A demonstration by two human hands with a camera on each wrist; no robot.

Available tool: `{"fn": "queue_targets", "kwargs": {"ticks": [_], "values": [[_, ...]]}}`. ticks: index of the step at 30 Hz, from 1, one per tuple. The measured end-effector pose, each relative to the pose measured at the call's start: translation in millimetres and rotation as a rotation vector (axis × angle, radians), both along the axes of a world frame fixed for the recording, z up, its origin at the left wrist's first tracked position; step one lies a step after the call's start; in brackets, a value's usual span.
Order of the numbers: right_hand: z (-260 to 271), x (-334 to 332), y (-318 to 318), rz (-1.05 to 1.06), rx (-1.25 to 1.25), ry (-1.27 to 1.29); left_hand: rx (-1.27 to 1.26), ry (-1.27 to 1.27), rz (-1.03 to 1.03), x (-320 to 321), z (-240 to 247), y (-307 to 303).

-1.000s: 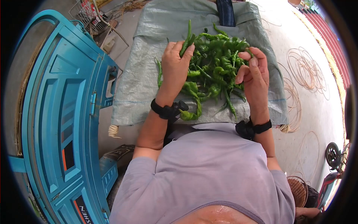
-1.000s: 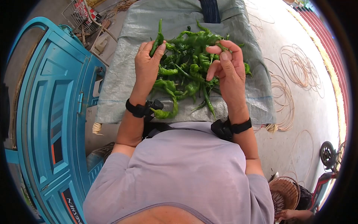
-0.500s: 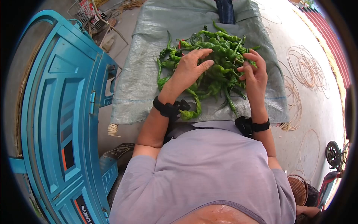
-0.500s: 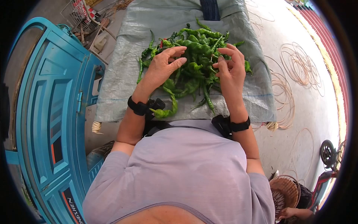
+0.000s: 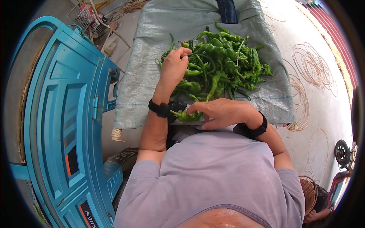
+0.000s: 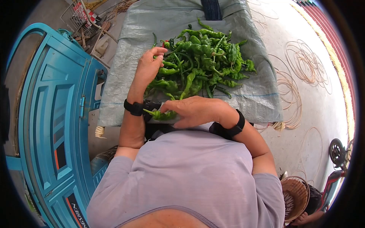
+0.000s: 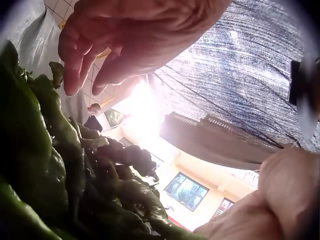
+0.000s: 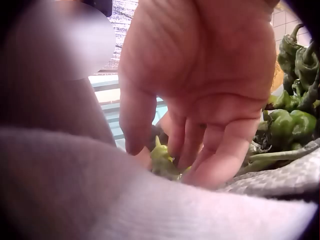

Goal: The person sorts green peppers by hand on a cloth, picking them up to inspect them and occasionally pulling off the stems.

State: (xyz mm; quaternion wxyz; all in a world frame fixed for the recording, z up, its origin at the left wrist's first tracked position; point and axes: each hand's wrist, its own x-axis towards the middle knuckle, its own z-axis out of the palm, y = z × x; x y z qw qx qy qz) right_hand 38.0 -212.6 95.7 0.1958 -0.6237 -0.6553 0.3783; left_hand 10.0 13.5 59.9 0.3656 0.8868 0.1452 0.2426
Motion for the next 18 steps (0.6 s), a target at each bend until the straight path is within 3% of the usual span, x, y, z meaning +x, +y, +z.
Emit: {"fn": "queue_targets", "kwargs": {"ticks": [5, 13, 16, 18], "values": [[-9.1, -3.9, -0.3, 0.018, 0.136, -0.006, 0.099, 0.277, -0.032, -3.6, 10.4, -13.5], [-16.0, -1.6, 5.1, 0.099, 0.106, -0.076, 0.250, 0.266, -0.045, -8.3, 5.2, -16.5], [-10.3, 0.0, -3.1, 0.061, 0.173, -0.081, 0.279, 0.252, -0.080, -9.5, 3.3, -13.3], [-2.1, 2.7, -9.2, -0.111, 0.106, 0.138, 0.274, 0.266, -0.103, -10.9, 3.3, -11.9]]}}
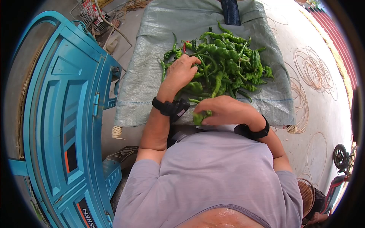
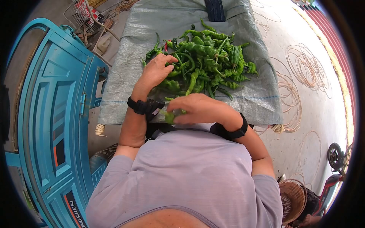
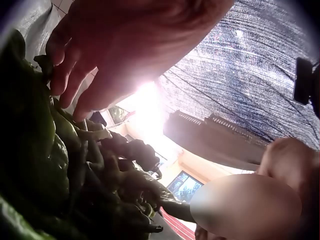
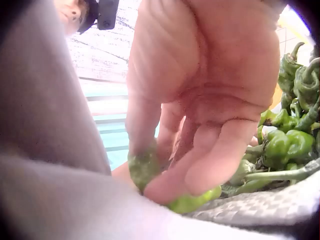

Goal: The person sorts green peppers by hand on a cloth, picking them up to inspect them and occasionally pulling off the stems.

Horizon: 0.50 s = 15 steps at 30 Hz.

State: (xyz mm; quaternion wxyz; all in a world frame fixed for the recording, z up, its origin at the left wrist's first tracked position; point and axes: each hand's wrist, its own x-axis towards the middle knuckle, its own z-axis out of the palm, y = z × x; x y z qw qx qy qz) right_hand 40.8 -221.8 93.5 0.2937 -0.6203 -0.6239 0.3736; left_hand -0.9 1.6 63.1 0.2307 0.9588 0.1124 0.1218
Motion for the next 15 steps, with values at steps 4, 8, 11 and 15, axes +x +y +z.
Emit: {"fn": "queue_targets", "kwargs": {"ticks": [4, 8, 11, 15], "values": [[6.0, 2.7, -16.2, -0.347, 0.189, 0.699, 0.023, 0.046, -0.046, -4.6, 4.6, -6.0], [2.9, 25.7, -26.5, -0.380, 0.342, 0.813, 0.173, 0.053, -0.046, -3.6, 5.5, -17.3], [4.8, 25.0, -33.1, -0.370, 0.472, 0.739, 0.222, 0.068, -0.064, -1.8, 1.0, -13.2], [11.6, 30.7, -37.3, -0.404, 0.682, 0.869, 0.148, 0.042, -0.068, -1.5, 6.1, -15.6]]}}
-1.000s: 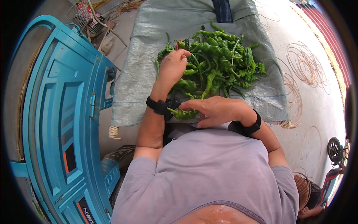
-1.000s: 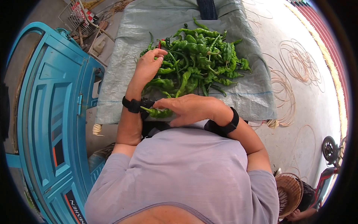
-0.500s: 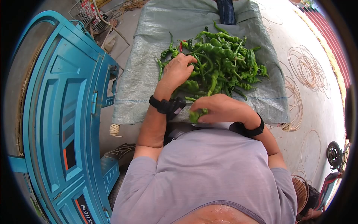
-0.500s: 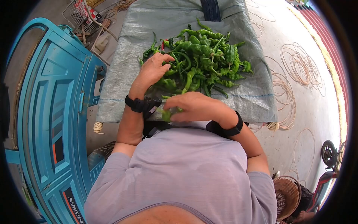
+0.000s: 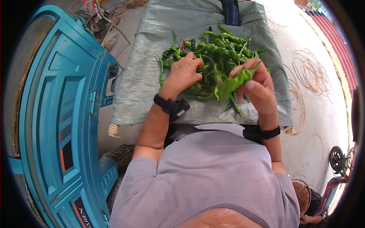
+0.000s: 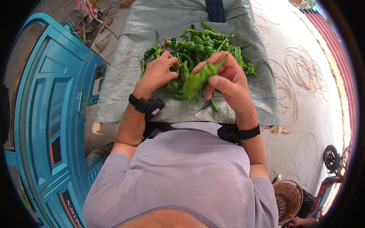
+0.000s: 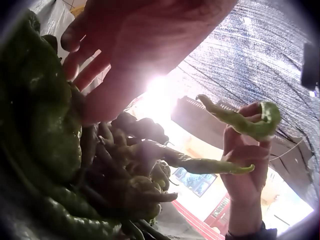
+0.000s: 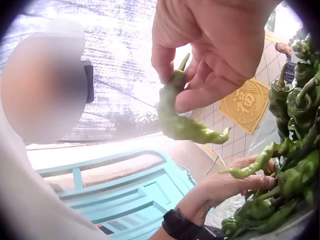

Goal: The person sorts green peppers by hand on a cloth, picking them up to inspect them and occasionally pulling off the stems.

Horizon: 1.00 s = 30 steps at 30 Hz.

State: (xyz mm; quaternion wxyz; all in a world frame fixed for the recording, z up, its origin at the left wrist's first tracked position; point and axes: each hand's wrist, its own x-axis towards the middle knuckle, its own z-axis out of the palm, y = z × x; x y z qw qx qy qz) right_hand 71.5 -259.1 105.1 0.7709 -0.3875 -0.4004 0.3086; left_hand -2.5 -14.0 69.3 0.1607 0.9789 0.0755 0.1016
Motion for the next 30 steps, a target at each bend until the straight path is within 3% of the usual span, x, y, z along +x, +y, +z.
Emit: {"fn": "queue_targets", "kwargs": {"ticks": [6, 7, 10, 13, 16, 19, 22, 23, 27, 30], "values": [[0.8, 26.7, 27.0, -0.417, 0.143, -0.094, -0.135, -0.106, 0.018, 2.3, -3.1, 5.6], [-0.1, 31.7, 28.4, -0.576, -0.007, -0.213, -0.127, -0.115, 0.021, 1.6, -2.4, 6.2], [-21.6, 47.8, 26.8, -0.800, -0.175, -0.364, -0.133, -0.141, 0.055, 2.0, -1.6, 10.5], [-35.2, 45.2, 19.6, -0.821, -0.260, -0.269, -0.090, -0.090, 0.093, 2.3, 0.8, 10.5], [-39.8, 37.5, 18.0, -0.958, -0.259, -0.341, -0.063, -0.023, 0.087, -0.5, -1.1, 5.6], [-38.2, 31.8, 13.9, -0.875, -0.272, -0.311, -0.019, -0.008, 0.031, -1.3, -1.8, 7.2], [-29.6, 15.2, 14.9, -0.830, -0.318, -0.707, -0.034, -0.019, -0.007, -4.4, -1.6, 8.4], [-27.4, 12.7, 15.2, -0.912, -0.318, -0.989, -0.051, -0.025, -0.014, -5.4, -1.2, 8.3], [-22.2, -3.0, 20.0, -0.746, -0.330, -0.889, -0.035, -0.195, 0.019, -6.5, 8.7, 6.1], [-23.7, -0.8, 19.3, -0.776, -0.350, -0.851, -0.017, -0.385, 0.050, -10.3, 28.1, 3.8]]}}
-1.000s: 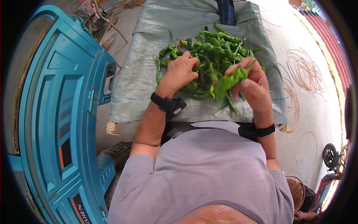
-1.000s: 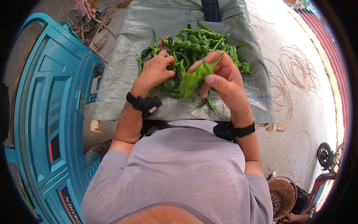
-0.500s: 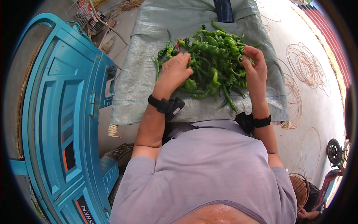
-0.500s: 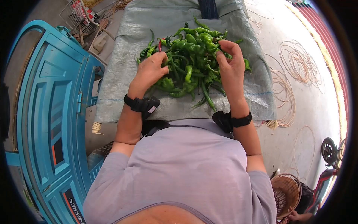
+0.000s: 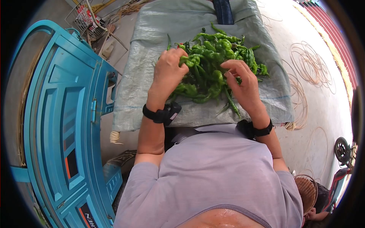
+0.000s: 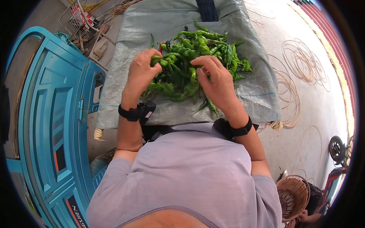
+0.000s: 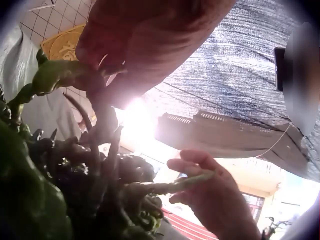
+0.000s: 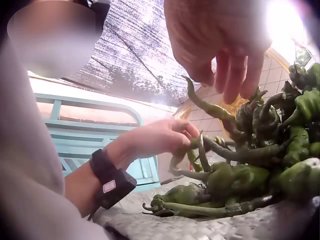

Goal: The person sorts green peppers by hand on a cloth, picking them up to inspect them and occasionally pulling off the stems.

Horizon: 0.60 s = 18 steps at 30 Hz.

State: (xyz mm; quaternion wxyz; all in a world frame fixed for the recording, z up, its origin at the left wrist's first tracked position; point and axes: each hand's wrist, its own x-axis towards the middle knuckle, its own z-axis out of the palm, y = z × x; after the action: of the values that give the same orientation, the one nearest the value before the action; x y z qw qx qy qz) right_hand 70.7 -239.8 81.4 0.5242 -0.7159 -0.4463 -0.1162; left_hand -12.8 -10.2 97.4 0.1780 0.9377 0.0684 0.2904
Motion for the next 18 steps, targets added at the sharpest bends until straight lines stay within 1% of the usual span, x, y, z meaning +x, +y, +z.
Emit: {"fn": "queue_targets", "kwargs": {"ticks": [2, 3, 6, 9, 12, 15, 18], "values": [[-0.6, 1.7, -0.3, -0.024, 0.008, 0.050, -0.053, -0.113, -0.018, -2.6, 11.3, -1.4], [-0.6, 2.0, -0.1, -0.035, 0.013, 0.074, -0.142, -0.126, -0.014, -3.9, 15.9, -6.7], [7.4, -6.3, 6.3, -0.039, 0.096, 0.141, -0.508, 0.109, -0.118, -13.8, 34.7, -21.3], [4.9, -6.8, 9.8, -0.016, 0.046, 0.144, -0.468, 0.123, -0.288, -11.2, 25.0, -25.7], [-7.7, 5.4, 3.5, -0.010, -0.176, 0.043, -0.427, 0.171, -0.314, -10.6, 28.5, -31.6], [-7.5, 6.3, 2.1, -0.046, -0.183, 0.058, -0.388, 0.155, -0.323, -8.7, 24.7, -28.3], [-3.6, 4.2, 2.3, -0.158, -0.161, 0.050, -0.430, 0.020, -0.268, -2.4, 14.3, -21.4]]}}
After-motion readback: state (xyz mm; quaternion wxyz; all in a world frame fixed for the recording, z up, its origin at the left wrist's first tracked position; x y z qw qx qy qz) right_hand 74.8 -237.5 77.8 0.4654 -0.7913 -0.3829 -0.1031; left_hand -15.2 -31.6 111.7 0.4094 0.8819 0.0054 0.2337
